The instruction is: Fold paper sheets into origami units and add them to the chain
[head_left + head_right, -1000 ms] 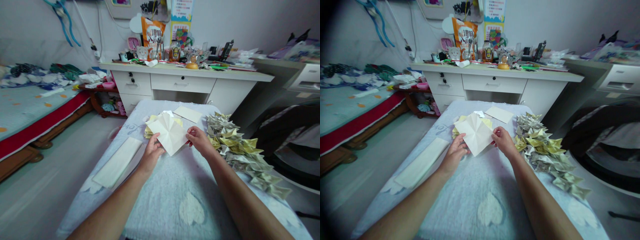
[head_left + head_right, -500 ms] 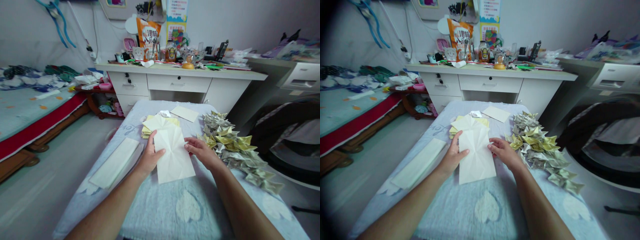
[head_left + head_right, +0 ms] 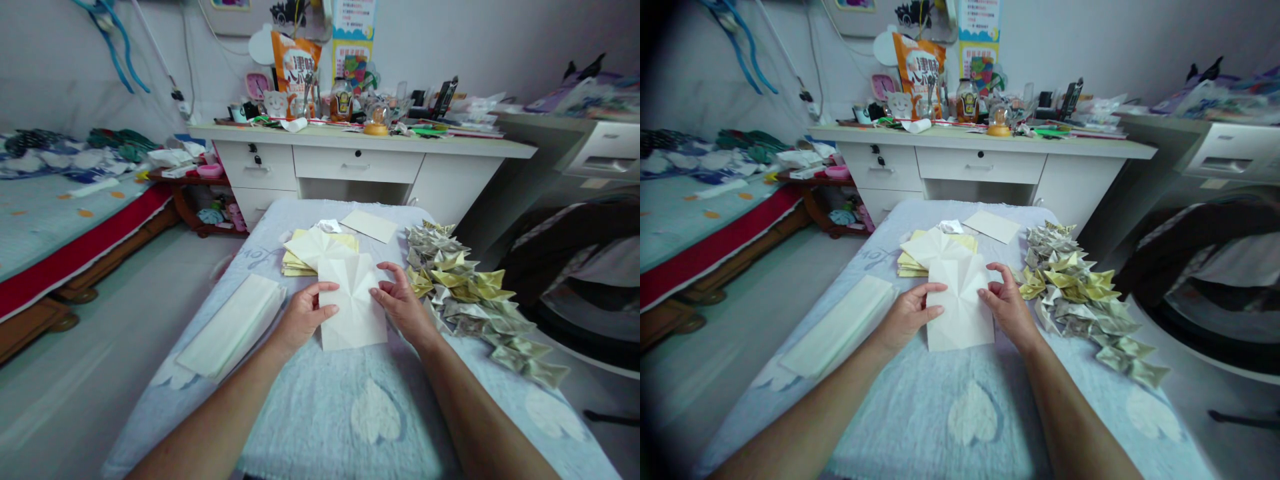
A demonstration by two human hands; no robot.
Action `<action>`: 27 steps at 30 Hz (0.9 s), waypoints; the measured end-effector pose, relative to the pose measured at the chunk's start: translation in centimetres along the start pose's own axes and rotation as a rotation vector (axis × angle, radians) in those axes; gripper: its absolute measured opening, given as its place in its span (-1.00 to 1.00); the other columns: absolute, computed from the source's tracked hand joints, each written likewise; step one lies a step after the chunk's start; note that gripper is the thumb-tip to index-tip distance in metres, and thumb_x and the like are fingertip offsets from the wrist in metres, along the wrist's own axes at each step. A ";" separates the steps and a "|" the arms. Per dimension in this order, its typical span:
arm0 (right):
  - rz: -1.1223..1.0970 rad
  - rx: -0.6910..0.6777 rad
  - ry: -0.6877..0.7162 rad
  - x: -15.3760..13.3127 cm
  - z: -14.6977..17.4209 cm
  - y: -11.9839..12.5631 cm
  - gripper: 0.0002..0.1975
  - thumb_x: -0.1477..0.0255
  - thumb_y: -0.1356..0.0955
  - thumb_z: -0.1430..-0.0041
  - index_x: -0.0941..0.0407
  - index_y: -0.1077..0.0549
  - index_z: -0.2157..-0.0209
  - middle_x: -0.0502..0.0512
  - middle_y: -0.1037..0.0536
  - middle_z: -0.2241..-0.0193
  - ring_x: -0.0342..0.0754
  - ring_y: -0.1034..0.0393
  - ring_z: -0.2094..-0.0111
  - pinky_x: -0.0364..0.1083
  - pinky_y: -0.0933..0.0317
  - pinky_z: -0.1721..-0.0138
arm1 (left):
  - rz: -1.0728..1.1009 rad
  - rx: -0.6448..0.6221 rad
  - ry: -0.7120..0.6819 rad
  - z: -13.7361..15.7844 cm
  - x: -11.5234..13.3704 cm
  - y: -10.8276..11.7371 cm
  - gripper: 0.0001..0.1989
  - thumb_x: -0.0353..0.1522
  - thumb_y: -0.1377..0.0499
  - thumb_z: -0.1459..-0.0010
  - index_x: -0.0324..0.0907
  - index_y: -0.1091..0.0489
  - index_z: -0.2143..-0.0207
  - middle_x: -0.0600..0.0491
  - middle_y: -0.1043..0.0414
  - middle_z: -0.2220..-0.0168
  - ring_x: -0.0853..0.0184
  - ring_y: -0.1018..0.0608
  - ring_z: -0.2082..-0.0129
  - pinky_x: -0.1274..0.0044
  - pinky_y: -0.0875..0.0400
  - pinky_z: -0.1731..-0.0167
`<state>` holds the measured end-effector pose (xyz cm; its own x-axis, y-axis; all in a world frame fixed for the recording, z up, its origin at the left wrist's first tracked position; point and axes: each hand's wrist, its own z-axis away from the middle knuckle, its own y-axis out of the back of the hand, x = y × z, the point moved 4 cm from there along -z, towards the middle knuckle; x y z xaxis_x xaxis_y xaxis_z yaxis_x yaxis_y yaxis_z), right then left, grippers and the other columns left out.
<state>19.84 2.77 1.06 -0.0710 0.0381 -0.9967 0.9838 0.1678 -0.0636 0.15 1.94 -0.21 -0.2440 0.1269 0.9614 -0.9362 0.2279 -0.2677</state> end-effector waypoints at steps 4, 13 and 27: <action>0.164 -0.029 0.088 -0.3 0.1 0.1 -0.77 0.28 -0.36 -0.11 0.03 -0.33 0.19 -0.06 -0.39 0.45 -0.14 -0.27 0.46 -0.20 -0.15 0.46 | -0.099 0.031 -0.030 0.1 0.0 0.2 -0.54 -0.36 -0.35 0.11 -0.21 -0.42 0.09 0.01 -0.53 0.31 0.28 -0.54 0.32 0.50 -0.40 0.30; 0.476 0.039 0.196 -0.7 0.4 -0.1 -0.77 0.39 -0.34 -0.11 0.04 -0.40 0.15 0.05 -0.46 0.23 -0.10 -0.30 0.37 -0.12 -0.23 0.33 | -0.364 0.198 -0.236 0.7 1.2 0.8 -0.66 -0.38 -0.28 0.03 -0.13 -0.49 0.13 0.01 -0.52 0.20 0.27 -0.51 0.26 0.51 -0.36 0.23; 0.658 0.102 0.407 -3.5 1.4 -0.6 -0.86 0.36 -0.33 -0.14 0.02 -0.51 0.27 0.02 -0.30 0.45 -0.08 -0.27 0.40 -0.09 -0.20 0.35 | -0.716 0.292 -0.619 2.5 3.7 0.1 -0.86 -0.45 -0.20 -0.09 -0.08 -0.53 0.32 0.08 -0.32 0.37 0.36 -0.42 0.32 0.57 -0.30 0.28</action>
<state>19.76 1.15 4.47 0.4974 0.4600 -0.7356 0.8531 -0.1054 0.5110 -1.47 0.05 3.44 0.3923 -0.4939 0.7760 -0.9198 -0.2040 0.3352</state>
